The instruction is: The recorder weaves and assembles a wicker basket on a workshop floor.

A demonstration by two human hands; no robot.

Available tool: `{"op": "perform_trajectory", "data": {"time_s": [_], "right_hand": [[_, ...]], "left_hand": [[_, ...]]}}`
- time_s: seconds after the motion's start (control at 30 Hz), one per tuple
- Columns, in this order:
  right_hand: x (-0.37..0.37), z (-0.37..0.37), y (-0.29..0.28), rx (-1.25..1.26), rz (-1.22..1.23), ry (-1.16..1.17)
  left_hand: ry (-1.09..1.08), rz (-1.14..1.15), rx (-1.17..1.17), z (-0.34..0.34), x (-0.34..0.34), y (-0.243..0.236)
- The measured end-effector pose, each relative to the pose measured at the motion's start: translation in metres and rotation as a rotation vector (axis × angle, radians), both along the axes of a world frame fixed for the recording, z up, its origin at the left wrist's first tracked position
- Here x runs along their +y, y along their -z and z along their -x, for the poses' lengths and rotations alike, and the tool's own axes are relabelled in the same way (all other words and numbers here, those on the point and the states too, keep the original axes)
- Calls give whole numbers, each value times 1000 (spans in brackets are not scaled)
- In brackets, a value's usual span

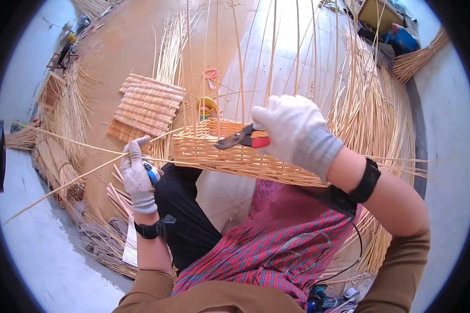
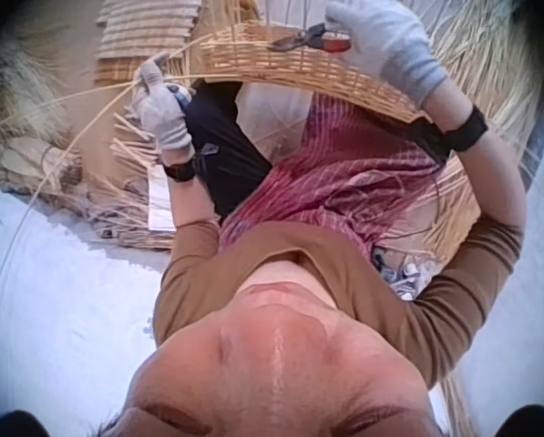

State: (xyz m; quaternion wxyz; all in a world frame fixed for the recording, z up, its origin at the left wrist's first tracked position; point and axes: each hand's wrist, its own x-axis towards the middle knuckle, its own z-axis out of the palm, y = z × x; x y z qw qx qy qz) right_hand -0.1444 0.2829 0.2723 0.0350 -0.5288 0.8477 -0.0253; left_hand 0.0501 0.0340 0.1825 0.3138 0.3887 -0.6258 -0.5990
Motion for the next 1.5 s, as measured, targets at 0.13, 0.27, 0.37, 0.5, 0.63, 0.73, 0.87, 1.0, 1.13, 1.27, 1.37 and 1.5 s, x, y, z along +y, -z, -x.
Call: {"op": "perform_trajectory", "data": {"time_s": [0.13,0.27,0.37,0.5,0.63,0.73,0.87,1.0,1.13,1.27,1.37,1.5], "right_hand": [[9,-11,18,123,32,130],[-41,-27,56,101,141,170],[-82,-38,79,74,49,218],[-115,-42,96,66,55,249],[-125,-42,97,70,-2,223],[-119,-38,99,85,39,180],[-94,-28,87,-42,-6,53],[-20,-26,25,-195,-22,-24],[39,-30,-31,-242,415,20],[36,-20,-60,-129,474,-6],[29,-4,-52,277,111,-79],[18,17,-27,476,-276,-157]], "left_hand": [[95,32,-43,-2,22,-11],[146,45,-58,-6,24,-17],[163,21,-103,-4,28,-33],[202,32,-148,-9,30,-33],[168,19,-141,-11,31,-31],[168,1,-159,-10,33,-33],[190,56,-146,-5,22,-19],[74,457,-72,-3,8,-37],[499,1108,-193,23,45,-9],[966,1021,-328,56,197,34],[1044,876,-323,74,255,31],[932,821,-366,86,263,28]]}}
